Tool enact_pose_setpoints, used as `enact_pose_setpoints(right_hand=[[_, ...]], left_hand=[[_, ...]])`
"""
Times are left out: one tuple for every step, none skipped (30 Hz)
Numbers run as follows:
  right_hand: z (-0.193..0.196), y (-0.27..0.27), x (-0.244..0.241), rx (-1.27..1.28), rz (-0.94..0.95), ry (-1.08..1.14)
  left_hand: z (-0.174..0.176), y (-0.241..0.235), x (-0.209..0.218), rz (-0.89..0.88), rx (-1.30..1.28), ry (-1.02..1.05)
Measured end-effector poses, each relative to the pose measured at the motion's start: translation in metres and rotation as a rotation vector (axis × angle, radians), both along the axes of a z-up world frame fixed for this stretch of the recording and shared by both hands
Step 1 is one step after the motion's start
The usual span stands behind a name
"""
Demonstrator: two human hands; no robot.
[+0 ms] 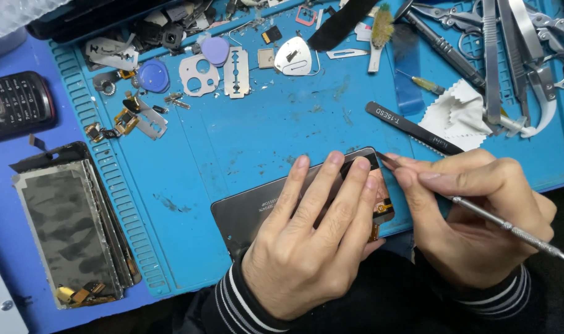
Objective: The person is cleaning and scraping the edges of a mobile phone screen component at a repair workbench.
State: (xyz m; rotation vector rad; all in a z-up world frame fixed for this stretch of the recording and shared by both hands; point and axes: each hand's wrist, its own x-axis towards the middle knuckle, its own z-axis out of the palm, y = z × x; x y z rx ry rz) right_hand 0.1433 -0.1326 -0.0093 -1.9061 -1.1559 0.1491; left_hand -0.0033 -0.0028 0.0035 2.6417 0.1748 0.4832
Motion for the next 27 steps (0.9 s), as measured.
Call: enact_pose_setpoints(right_hand=[[-0.002,0.0,0.001,-0.002,0.001,0.0],[-0.004,0.001,0.003,0.032,0.042,-0.032],[-0.006,0.001,0.004,0.066,0.084,-0.064],[-0.007,0.001,0.001,0.065,0.084,-0.063],[-0.008,0.001,-0.003,0.071,0.061,-0.075],[-0.008,0.001,-0.006,0.078,0.038,-0.087],[-0.007,0.001,-0.008,0.079,0.04,-0.087],[-0.006,0.001,-0.01,0.055,0.029,-0.092],[-0.005,0.001,-0.011,0.031,0.017,-0.097],[-0.006,0.001,-0.011,0.032,0.019,-0.097],[-0.006,0.001,-0.01,0.029,0.02,-0.119],[-0.007,0.0,-0.009,0.026,0.02,-0.14],[-0.007,-0.001,-0.007,0.027,0.02,-0.142],[-0.007,-0.002,-0.004,0.042,0.021,-0.091],[-0.007,-0.003,-0.001,0.058,0.024,-0.039],[-0.005,-0.002,-0.001,0.06,0.024,-0.04],[-0.003,-0.002,-0.001,0.05,0.019,-0.007],[-0.001,-0.002,-0.001,0.04,0.014,0.026],[-0.001,-0.002,-0.001,0.04,0.014,0.025],[0.0,-0.002,0.0,0.031,0.014,0.022],[0.0,-0.002,0.0,0.022,0.016,0.019],[0.0,-0.002,0.001,0.022,0.017,0.02],[0.001,-0.002,0.001,0.01,0.02,0.022],[0.001,-0.002,0.002,-0.002,0.023,0.024],[-0.001,-0.002,0.002,-0.004,0.023,0.026],[-0.002,-0.002,0.003,0.01,0.037,-0.014],[-0.004,-0.001,0.003,0.024,0.052,-0.053]], left_hand=[[-0.001,0.0,0.0,0.001,-0.002,0.0],[-0.001,0.0,0.0,-0.002,0.007,-0.002],[-0.002,0.0,0.0,-0.005,0.016,-0.003],[-0.002,0.001,0.0,-0.004,0.015,-0.003],[-0.001,0.001,0.0,-0.005,0.015,0.003],[0.0,0.002,0.0,-0.006,0.016,0.009],[0.0,0.002,0.0,-0.005,0.017,0.009],[-0.001,0.002,-0.001,-0.005,0.015,0.008],[-0.001,0.001,-0.001,-0.007,0.014,0.006],[-0.001,0.001,-0.001,-0.005,0.015,0.007],[-0.001,0.001,-0.001,-0.002,0.02,0.001],[-0.002,0.001,-0.001,0.0,0.025,-0.004],[-0.002,0.0,-0.001,-0.001,0.026,-0.006],[-0.002,0.0,-0.001,-0.002,0.023,-0.006],[-0.002,-0.001,-0.001,-0.001,0.022,-0.004],[-0.002,0.0,-0.002,-0.001,0.024,-0.005],[-0.002,0.0,-0.002,0.001,0.031,-0.007],[-0.002,0.0,-0.002,0.002,0.038,-0.008],[-0.001,0.0,-0.002,0.002,0.039,-0.009],[-0.001,-0.001,-0.002,0.002,0.031,-0.011],[-0.001,-0.001,-0.002,0.003,0.024,-0.012],[-0.001,0.0,-0.002,0.005,0.025,-0.011],[-0.001,0.0,-0.002,0.002,0.022,-0.008],[-0.001,0.0,-0.001,-0.001,0.02,-0.005],[-0.001,0.0,-0.001,-0.002,0.018,-0.003],[-0.001,0.0,-0.001,-0.002,0.019,-0.006],[-0.001,0.001,-0.001,-0.001,0.022,-0.009]])
